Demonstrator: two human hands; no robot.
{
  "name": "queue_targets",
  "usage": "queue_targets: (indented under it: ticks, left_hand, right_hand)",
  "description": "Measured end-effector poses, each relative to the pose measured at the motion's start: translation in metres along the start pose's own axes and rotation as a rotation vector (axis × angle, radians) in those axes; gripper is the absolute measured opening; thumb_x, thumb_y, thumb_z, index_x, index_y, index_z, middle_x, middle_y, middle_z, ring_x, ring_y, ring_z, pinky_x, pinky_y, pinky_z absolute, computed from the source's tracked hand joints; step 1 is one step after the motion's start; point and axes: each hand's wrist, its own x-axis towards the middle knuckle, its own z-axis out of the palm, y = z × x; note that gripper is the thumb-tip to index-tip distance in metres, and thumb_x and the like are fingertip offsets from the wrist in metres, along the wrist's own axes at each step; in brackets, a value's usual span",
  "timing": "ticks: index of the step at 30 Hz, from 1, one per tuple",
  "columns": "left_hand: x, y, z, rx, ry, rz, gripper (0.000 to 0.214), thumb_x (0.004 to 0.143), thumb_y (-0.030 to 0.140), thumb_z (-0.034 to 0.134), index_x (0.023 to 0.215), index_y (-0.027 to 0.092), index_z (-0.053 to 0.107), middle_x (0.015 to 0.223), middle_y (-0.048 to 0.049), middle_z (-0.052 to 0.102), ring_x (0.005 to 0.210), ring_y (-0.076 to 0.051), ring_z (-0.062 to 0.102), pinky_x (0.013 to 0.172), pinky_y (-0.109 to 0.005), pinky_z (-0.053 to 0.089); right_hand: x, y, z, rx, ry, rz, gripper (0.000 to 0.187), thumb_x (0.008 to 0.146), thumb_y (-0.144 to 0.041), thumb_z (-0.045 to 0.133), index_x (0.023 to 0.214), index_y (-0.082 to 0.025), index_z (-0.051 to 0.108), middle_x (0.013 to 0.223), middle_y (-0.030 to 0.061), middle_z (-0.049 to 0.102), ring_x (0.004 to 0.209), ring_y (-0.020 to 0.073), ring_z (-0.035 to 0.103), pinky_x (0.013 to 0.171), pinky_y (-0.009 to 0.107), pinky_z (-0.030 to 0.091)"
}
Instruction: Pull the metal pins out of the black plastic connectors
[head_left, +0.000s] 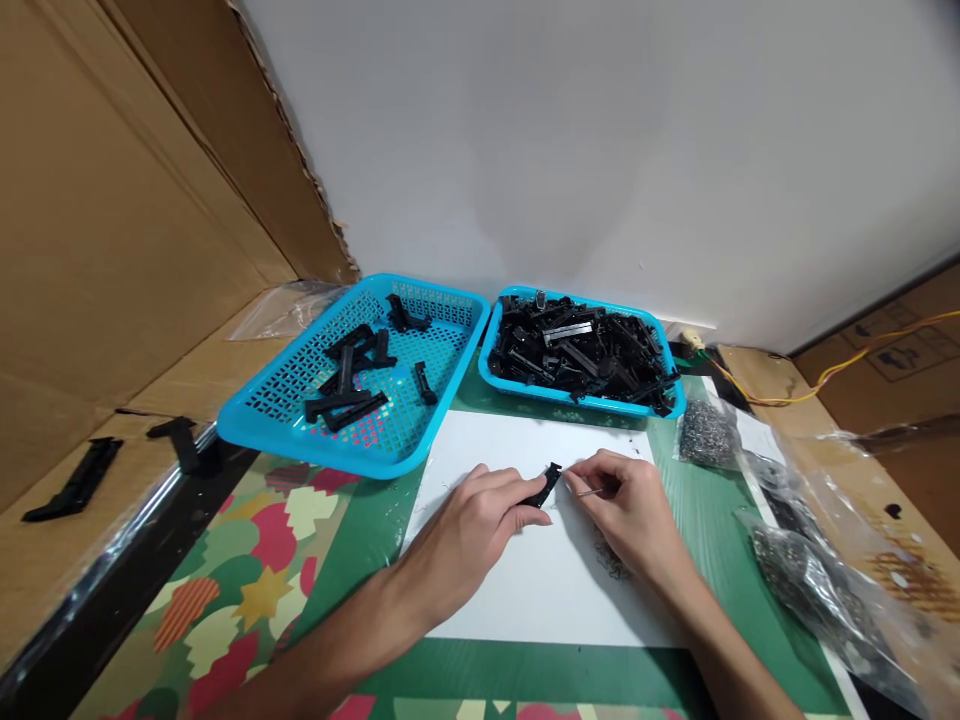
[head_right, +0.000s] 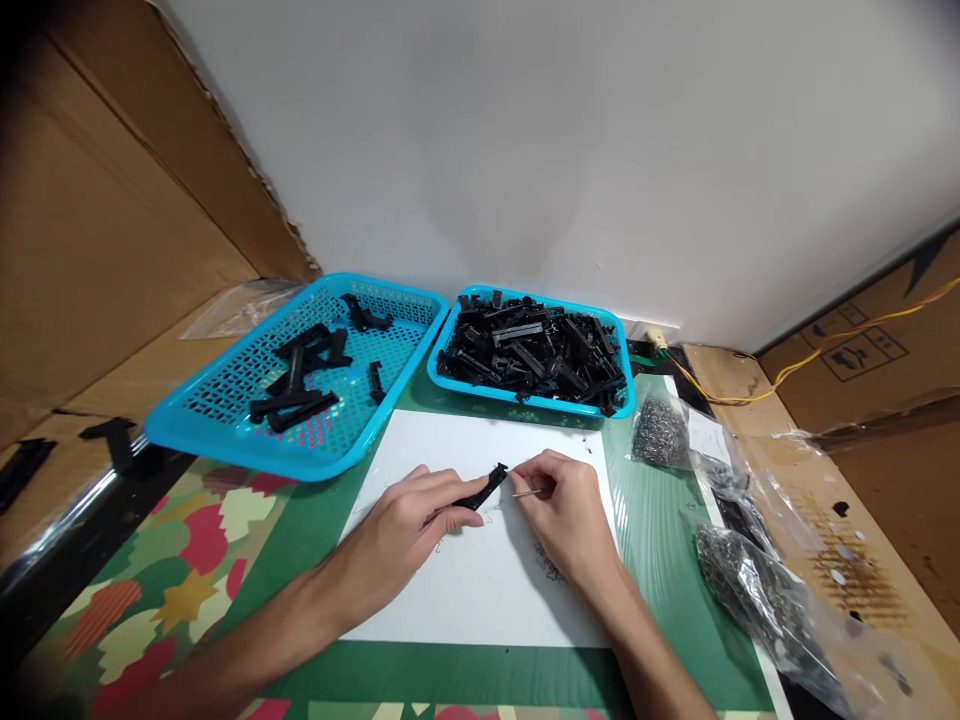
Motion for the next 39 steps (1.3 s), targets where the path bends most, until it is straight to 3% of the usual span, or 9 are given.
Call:
queue_targets:
  ticks: [8,17,25,29,33,36,39]
  left_hand:
    - [0.001,-0.001,-0.002,0.002,-0.008,-0.010,0.022,0.106,0.021,0.059,0.112,0.023,0.079,0.090,-0.0010,0.078,0.077,-0.019,0.061,0.074,-0.032,0.044]
    - [0.001,-0.004,-0.001,-0.056,0.000,-0.046,0.021,0.104,0.018,0.062,0.107,0.024,0.082,0.088,-0.0006,0.080,0.078,-0.019,0.061,0.074,-0.030,0.046]
    - [0.001,-0.007,-0.003,-0.043,-0.012,-0.068,0.022,0.103,0.018,0.062,0.107,0.026,0.081,0.083,0.0007,0.077,0.077,-0.019,0.059,0.073,-0.030,0.044]
    - [0.003,-0.011,-0.005,-0.065,-0.009,-0.070,0.026,0.102,0.022,0.060,0.115,0.028,0.082,0.082,0.0007,0.078,0.076,-0.019,0.062,0.074,-0.030,0.047]
    - [0.007,-0.024,-0.004,-0.084,0.040,-0.085,0.032,0.100,0.030,0.060,0.124,0.029,0.081,0.092,-0.0004,0.082,0.078,-0.020,0.068,0.080,-0.030,0.053]
    - [0.011,-0.033,-0.003,-0.086,0.059,-0.088,0.032,0.098,0.038,0.063,0.123,0.031,0.081,0.105,-0.0005,0.084,0.082,-0.021,0.071,0.079,-0.029,0.054]
    - [0.013,-0.031,-0.004,-0.083,0.039,-0.077,0.033,0.097,0.040,0.062,0.122,0.031,0.082,0.099,0.0012,0.084,0.077,-0.020,0.069,0.076,-0.029,0.053]
  right_hand:
    - [-0.003,0.002,0.006,-0.031,0.046,-0.002,0.029,0.093,-0.039,0.066,0.075,-0.017,0.075,0.063,0.0010,0.061,0.059,0.0155,0.050,0.056,0.028,0.038]
    - [-0.007,0.005,0.016,-0.040,0.072,-0.031,0.027,0.094,-0.037,0.064,0.075,-0.018,0.070,0.067,0.0009,0.063,0.063,0.0157,0.053,0.058,0.027,0.037]
    - [0.002,-0.003,0.011,-0.026,-0.024,-0.012,0.028,0.096,-0.031,0.064,0.071,-0.018,0.067,0.065,0.0005,0.063,0.062,0.0156,0.054,0.060,0.027,0.038]
    - [0.007,-0.006,0.000,-0.085,-0.035,-0.059,0.020,0.099,-0.027,0.063,0.090,-0.019,0.078,0.076,0.0026,0.067,0.068,0.0176,0.057,0.064,0.029,0.042]
    - [0.010,-0.003,-0.009,-0.022,0.107,-0.184,0.033,0.108,-0.023,0.045,0.130,-0.020,0.069,0.104,0.0079,0.068,0.094,0.0212,0.065,0.085,0.033,0.051]
    - [0.015,0.000,-0.010,0.041,0.119,-0.238,0.034,0.109,-0.022,0.044,0.131,-0.024,0.070,0.110,0.0081,0.067,0.102,0.0207,0.067,0.091,0.034,0.053]
    - [0.017,0.001,-0.006,0.201,0.149,-0.203,0.025,0.105,-0.023,0.055,0.121,-0.024,0.075,0.107,0.0063,0.072,0.091,0.0188,0.071,0.085,0.032,0.058]
